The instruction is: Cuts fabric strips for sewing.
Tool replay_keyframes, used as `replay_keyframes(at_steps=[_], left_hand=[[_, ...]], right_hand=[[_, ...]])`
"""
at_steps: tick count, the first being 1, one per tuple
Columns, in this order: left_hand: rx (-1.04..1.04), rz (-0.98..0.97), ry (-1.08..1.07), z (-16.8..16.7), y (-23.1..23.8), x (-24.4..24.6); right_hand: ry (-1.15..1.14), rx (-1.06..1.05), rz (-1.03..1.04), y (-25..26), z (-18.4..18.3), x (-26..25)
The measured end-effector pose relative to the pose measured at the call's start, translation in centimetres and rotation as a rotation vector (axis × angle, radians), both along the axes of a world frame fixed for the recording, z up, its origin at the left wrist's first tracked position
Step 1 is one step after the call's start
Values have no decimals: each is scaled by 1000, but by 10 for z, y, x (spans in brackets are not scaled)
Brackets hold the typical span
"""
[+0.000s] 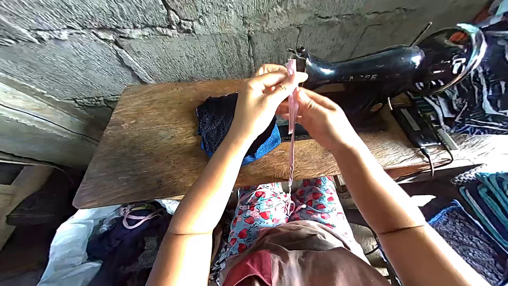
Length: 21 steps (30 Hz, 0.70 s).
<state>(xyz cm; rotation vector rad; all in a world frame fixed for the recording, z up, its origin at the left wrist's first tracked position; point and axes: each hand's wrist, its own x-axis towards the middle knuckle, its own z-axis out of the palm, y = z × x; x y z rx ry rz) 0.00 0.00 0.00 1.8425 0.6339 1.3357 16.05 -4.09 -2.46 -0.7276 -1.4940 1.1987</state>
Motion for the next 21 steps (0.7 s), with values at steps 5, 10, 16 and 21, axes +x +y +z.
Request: replay_keyframes(at_steps=[5, 10, 16, 21], left_hand=[[-145, 23, -50, -5, 7, -5], [-192, 82, -60, -10, 16, -11], [-181, 128, -90, -9, 19, -25], [-208, 240, -52, -28, 1, -53]], right_hand=[[119, -1, -6, 1, -31, -8], [160, -98, -11, -11, -45, -9], [256, -194, -144, -20, -52, -8], [60, -98, -263, -19, -52, 1]])
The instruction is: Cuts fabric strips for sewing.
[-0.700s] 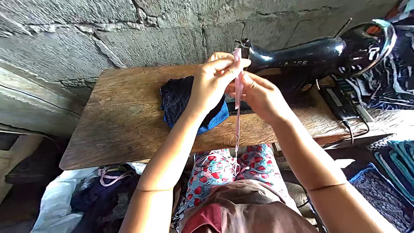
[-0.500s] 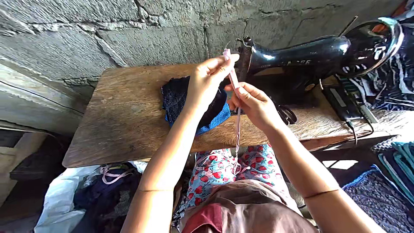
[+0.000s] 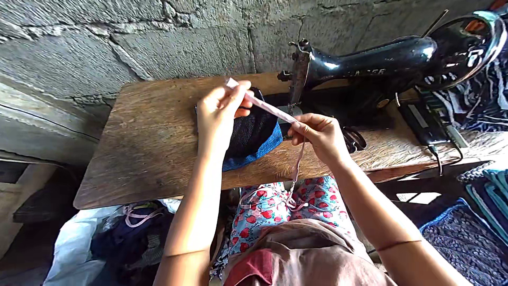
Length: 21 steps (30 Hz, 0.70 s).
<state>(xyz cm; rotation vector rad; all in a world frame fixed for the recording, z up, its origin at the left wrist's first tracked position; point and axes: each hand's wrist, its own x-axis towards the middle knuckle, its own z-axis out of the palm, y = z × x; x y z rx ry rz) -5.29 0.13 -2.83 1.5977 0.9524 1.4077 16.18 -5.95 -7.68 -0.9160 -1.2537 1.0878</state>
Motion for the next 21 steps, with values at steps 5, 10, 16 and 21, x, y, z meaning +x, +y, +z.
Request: replay_keyframes(at_steps=[5, 10, 16, 21], left_hand=[[213, 59, 648, -41, -5, -19], [9, -355, 472, -56, 4, 20], [-44, -356, 698, -30, 14, 31], [33, -441, 840, -21, 24, 31]], right_hand=[[-512, -102, 190, 19, 14, 11], [-710, -147, 341, 44, 22, 12], [-713, -153, 398, 43, 23, 23], [-648, -192, 337, 41, 18, 31]])
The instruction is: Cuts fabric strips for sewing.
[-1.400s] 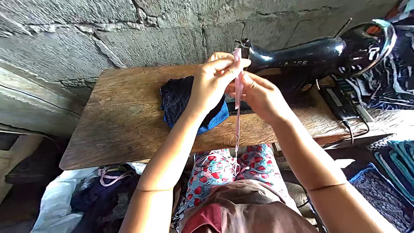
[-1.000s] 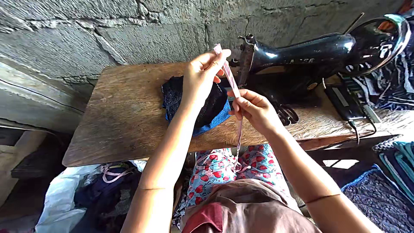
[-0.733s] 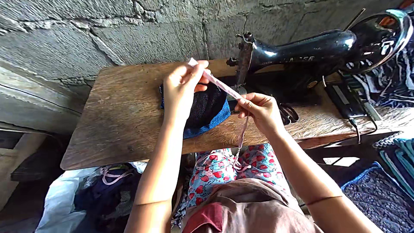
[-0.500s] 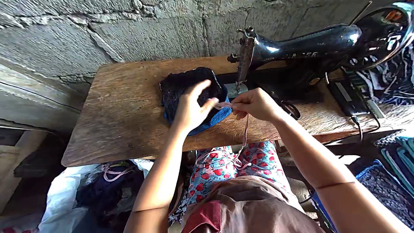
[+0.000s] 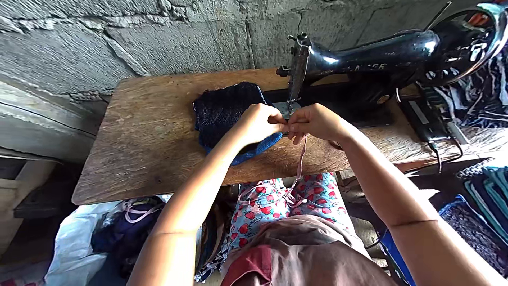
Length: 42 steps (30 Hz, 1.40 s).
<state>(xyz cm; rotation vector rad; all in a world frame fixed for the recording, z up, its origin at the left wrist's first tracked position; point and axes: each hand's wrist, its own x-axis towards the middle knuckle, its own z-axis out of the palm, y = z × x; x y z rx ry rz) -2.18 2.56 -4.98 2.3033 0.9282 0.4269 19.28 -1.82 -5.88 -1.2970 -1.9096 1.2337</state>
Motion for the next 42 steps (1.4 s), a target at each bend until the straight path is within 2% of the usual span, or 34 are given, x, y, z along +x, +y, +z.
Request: replay_keyframes(at_steps=[4, 8, 11, 16, 20, 22, 25, 26, 28, 31, 33, 36, 42], left_hand=[[-423, -126, -104, -8, 20, -15], [-524, -72, -87, -9, 20, -24], [-431, 58, -176, -13, 16, -30], [61, 189, -337, -22, -8, -39], [263, 128, -429, -30, -21, -43], [305, 55, -422, -30, -20, -44], [333, -27, -338, -24, -14, -45], [352, -52, -308, -21, -12, -44], [385, -97, -262, -16, -10, -40], [394, -127, -258, -12, -9, -34], [360, -88, -332, -11, -9, -35], [172, -85, -517, -13, -10, -41], [-35, -96, -694, -18, -20, -35]], right_hand=[[-21, -14, -22, 1, 5, 16], [12, -94, -119, -1, 6, 31], [64, -95, -229, -4, 2, 37], [150, -14, -327, -14, -9, 44], [264, 168, -199, -16, -34, 45], [194, 247, -147, -18, -41, 40], [-8, 345, -64, -18, -41, 23], [-1, 385, -14, -14, -43, 17], [111, 371, 72, -11, -46, -2], [415, 218, 93, -16, -49, -33], [539, 128, 54, -19, -49, -44], [680, 26, 59, -23, -50, -44], [665, 39, 29, -33, -47, -42]])
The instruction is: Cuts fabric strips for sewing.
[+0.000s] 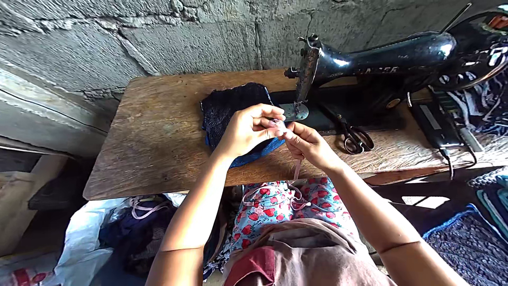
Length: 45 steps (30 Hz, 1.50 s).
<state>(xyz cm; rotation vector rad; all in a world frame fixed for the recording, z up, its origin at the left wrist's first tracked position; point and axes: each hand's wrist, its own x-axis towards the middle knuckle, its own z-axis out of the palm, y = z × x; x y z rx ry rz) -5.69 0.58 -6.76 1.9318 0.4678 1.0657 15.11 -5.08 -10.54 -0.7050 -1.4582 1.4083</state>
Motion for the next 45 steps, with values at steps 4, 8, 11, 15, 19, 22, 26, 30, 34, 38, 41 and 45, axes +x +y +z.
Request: replay_keyframes(at_steps=[4, 8, 11, 15, 19, 22, 26, 30, 34, 38, 41, 45], left_hand=[[-59, 134, -84, -3, -9, 10], [-33, 195, -77, -3, -12, 11], [24, 227, -63, -2, -12, 11], [90, 286, -14, 0, -10, 10], [76, 328, 8, 10, -2, 5], [30, 360, 51, 23, 9, -1], [2, 376, 103, 34, 20, -8], [-10, 399, 93, 36, 21, -13], [-17, 420, 66, 33, 20, -14], [-2, 441, 48, 35, 17, -19], [23, 442, 25, 34, 15, -25], [2, 473, 2, 34, 13, -31]], right_hand=[[-59, 49, -77, -3, 3, -2], [-94, 119, -159, -5, 3, -1], [-95, 113, -166, -5, 2, 1], [-96, 91, -162, -7, 2, 2], [9, -16, -134, -8, -5, 4], [110, -107, -117, -11, -10, 4], [127, -142, -137, -14, -12, 5], [88, -163, -223, -19, -9, 5], [104, -206, -178, -19, -12, 5], [217, -365, -203, -19, -8, 4], [228, -417, -154, -19, -7, 8], [213, -437, -132, -21, -5, 8]])
